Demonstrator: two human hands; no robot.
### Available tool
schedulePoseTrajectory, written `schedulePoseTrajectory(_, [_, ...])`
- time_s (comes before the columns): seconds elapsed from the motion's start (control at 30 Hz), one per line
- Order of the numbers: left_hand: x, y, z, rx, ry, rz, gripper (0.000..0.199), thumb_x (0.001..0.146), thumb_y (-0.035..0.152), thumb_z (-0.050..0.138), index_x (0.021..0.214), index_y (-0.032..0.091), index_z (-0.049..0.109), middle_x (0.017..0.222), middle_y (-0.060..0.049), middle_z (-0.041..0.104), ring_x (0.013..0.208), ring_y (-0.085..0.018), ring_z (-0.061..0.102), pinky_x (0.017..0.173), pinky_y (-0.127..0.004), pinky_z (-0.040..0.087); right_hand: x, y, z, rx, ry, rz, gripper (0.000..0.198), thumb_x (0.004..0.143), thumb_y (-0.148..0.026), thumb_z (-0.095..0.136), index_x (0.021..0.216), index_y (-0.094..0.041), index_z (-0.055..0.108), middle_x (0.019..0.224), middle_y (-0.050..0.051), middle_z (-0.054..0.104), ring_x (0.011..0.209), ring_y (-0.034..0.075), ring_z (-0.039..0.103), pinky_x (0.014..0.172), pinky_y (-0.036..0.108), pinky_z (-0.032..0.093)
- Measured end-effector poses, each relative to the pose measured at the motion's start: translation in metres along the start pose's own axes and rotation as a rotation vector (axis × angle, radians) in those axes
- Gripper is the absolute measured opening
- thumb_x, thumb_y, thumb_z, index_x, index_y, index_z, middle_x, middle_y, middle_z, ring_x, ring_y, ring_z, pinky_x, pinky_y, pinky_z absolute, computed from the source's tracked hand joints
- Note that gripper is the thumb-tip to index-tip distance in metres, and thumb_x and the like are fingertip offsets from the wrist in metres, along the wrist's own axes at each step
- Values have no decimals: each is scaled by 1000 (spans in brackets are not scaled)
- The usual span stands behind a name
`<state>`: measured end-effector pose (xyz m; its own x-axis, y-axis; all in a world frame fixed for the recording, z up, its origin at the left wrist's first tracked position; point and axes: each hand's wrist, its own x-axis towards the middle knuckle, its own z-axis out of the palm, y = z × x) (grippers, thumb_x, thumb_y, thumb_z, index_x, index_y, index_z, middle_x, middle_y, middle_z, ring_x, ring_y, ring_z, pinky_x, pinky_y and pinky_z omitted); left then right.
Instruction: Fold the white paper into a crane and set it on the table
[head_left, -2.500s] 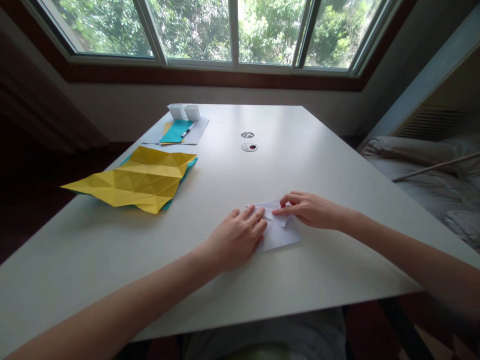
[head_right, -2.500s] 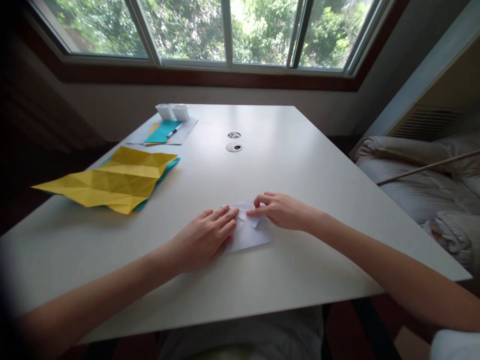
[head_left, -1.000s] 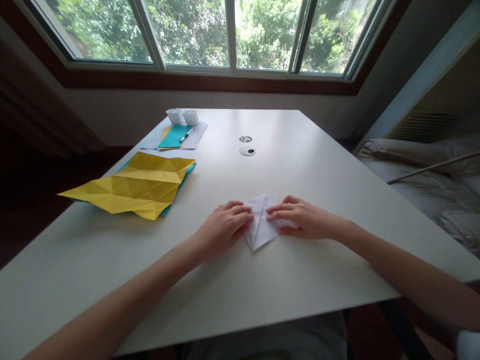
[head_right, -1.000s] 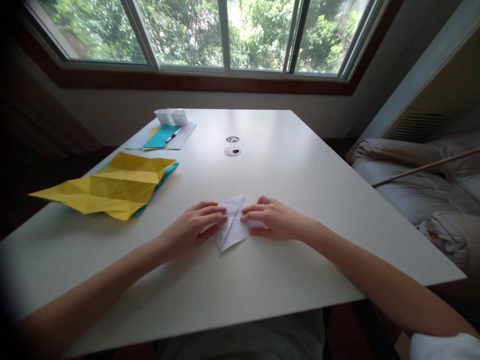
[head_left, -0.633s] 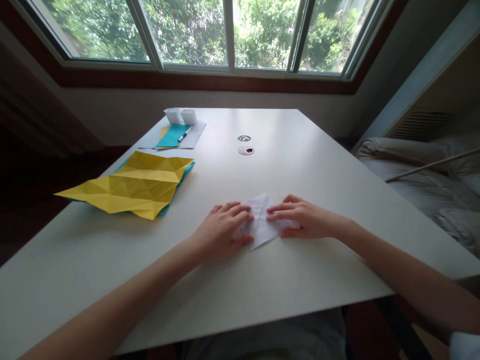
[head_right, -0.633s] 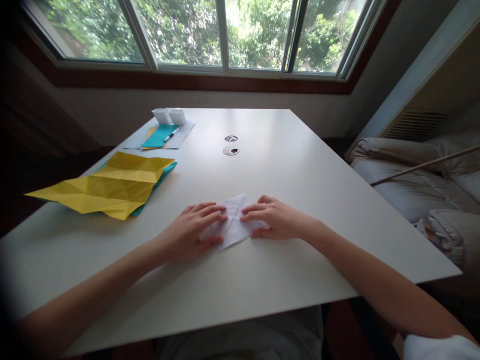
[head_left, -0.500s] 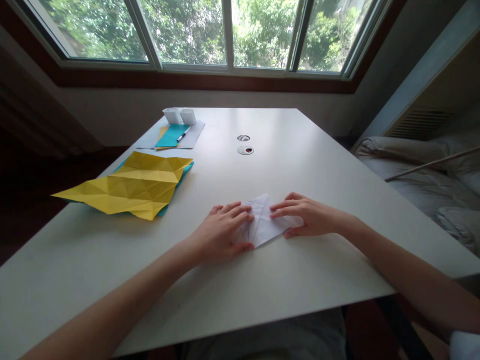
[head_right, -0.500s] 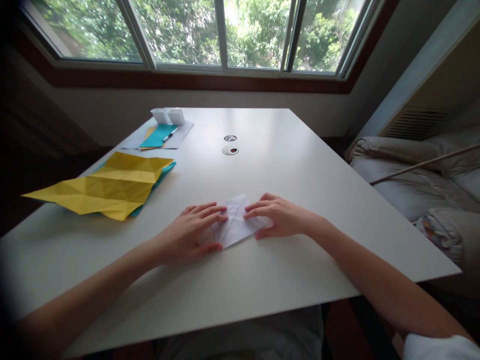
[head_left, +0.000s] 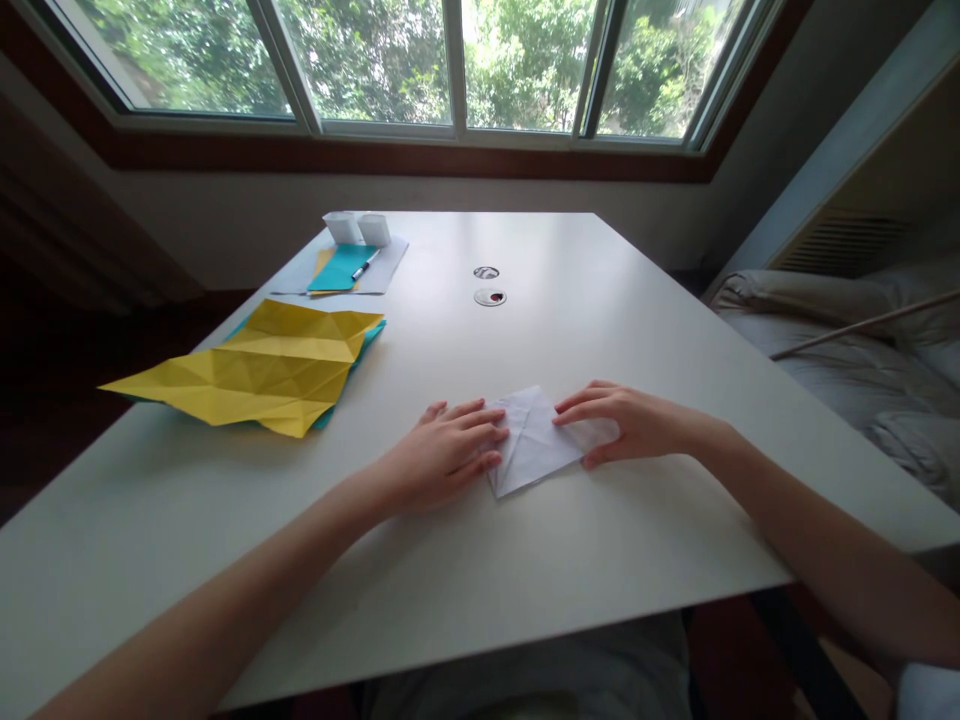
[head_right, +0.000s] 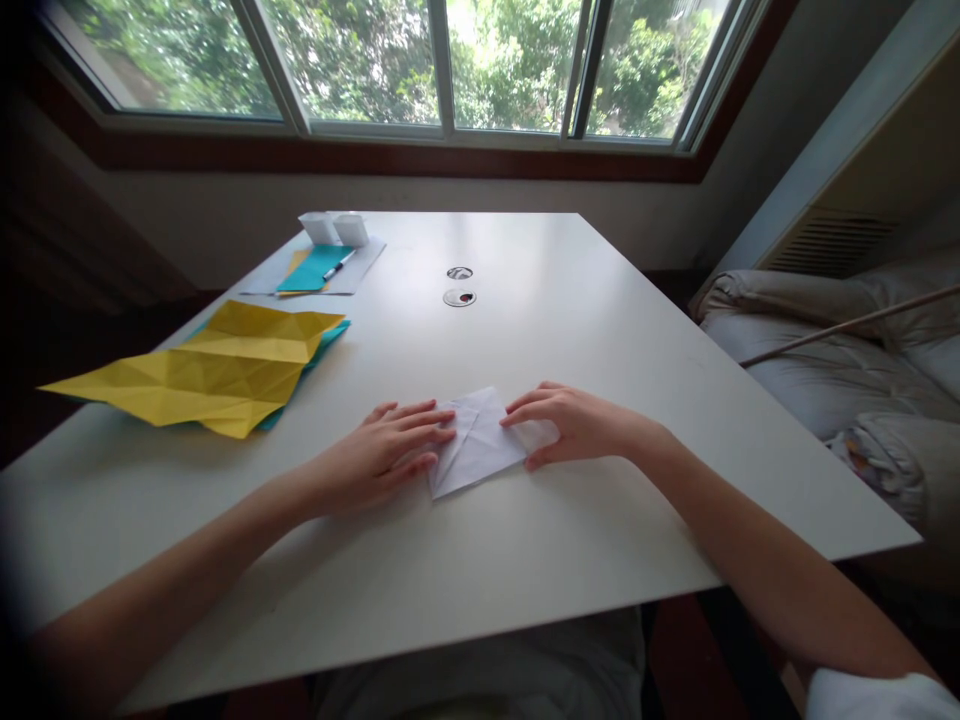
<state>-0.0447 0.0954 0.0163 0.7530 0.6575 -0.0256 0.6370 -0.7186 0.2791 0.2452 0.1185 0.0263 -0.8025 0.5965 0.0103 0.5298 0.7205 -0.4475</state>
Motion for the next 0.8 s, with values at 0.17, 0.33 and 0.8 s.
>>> schedulePoseTrajectory(0.17, [2, -3, 4, 22, 55, 26, 33, 89, 33, 40, 120, 29, 51, 135, -4, 46, 127, -25, 36, 100, -45, 30, -1, 2, 0, 49, 29, -36, 53, 72, -44, 65, 119, -22, 57, 116, 10, 59, 106, 22, 53, 91, 35, 41])
schedulePoseTrajectory(0.33, [0, -6, 7, -4, 61, 39, 36, 86, 38, 45, 121, 28, 51, 135, -4, 46, 129, -26, 32, 103, -48, 26, -2, 1, -1, 141, 41, -34, 46, 76, -41, 62, 118, -22, 57, 112, 10, 59, 100, 20, 56, 85, 32, 44])
schedulePoseTrajectory(0.8, [0, -4, 8, -26, 53, 22, 42, 82, 39, 49, 122, 26, 47, 138, -5, 42, 130, -26, 31, 103, -49, 23, 12, -12, 25, 377, 285, 182, 21, 85, -33, 52, 87, -17, 65, 57, -3, 60, 45, 7, 56, 49, 18, 44])
